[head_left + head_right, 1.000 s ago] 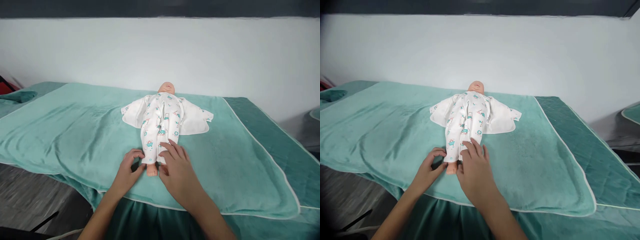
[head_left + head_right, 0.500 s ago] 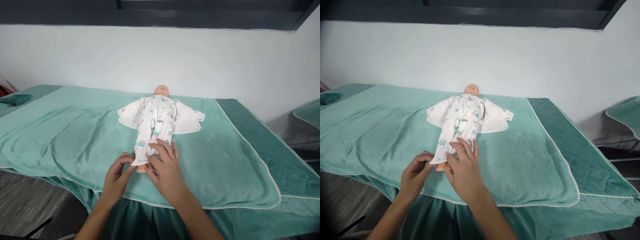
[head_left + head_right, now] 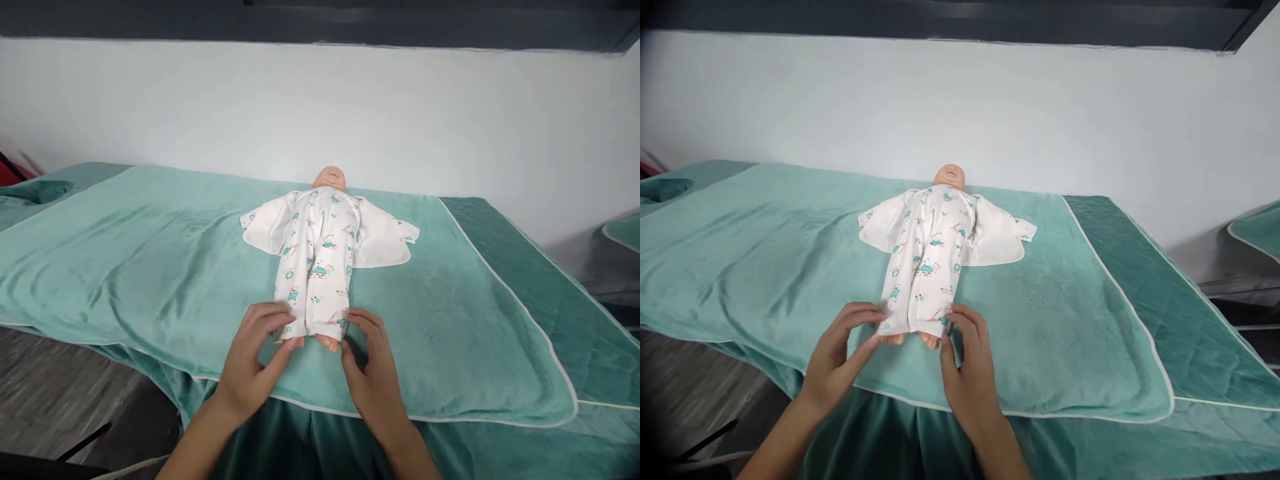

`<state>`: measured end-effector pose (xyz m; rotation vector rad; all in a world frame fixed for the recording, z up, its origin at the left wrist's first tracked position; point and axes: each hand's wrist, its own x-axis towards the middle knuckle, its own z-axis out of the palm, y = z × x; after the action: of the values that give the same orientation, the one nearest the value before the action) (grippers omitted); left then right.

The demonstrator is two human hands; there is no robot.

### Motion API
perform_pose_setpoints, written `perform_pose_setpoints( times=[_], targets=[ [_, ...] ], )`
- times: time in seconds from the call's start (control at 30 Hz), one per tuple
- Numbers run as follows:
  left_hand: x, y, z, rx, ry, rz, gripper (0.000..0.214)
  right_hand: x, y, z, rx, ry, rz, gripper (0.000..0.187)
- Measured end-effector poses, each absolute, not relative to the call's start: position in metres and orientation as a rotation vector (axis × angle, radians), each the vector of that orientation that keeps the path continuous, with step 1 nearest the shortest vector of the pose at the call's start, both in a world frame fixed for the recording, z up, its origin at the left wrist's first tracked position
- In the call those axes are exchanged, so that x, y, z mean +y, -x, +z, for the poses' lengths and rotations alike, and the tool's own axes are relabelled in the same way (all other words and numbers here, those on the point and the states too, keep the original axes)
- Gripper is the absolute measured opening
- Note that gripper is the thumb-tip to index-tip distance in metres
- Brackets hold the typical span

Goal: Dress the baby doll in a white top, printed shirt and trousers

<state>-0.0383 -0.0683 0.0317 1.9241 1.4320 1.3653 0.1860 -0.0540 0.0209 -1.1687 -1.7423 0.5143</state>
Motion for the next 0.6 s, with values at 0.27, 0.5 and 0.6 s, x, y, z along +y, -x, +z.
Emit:
perform_pose_setpoints(
  times=[0.27,0.5,0.6],
  targets=[
    [-0.051,0.001,0.044,1.611,-2.519,0.910,0.040,-0.041,-0.176,0.013,-1.875,1.243,0.488,0.013],
    [-0.052,-0.001,0.037,1.581,-2.489,1.159,0.017,-0.045,-0.182,0.042,-1.690,0.957,0.729,0.015],
    [-0.059,-0.003,0.041,1.477,-2.483,1.341,0.020,-0.052,-0.188,0.045,-1.718,0.899,0.710,0.018]
  ],
)
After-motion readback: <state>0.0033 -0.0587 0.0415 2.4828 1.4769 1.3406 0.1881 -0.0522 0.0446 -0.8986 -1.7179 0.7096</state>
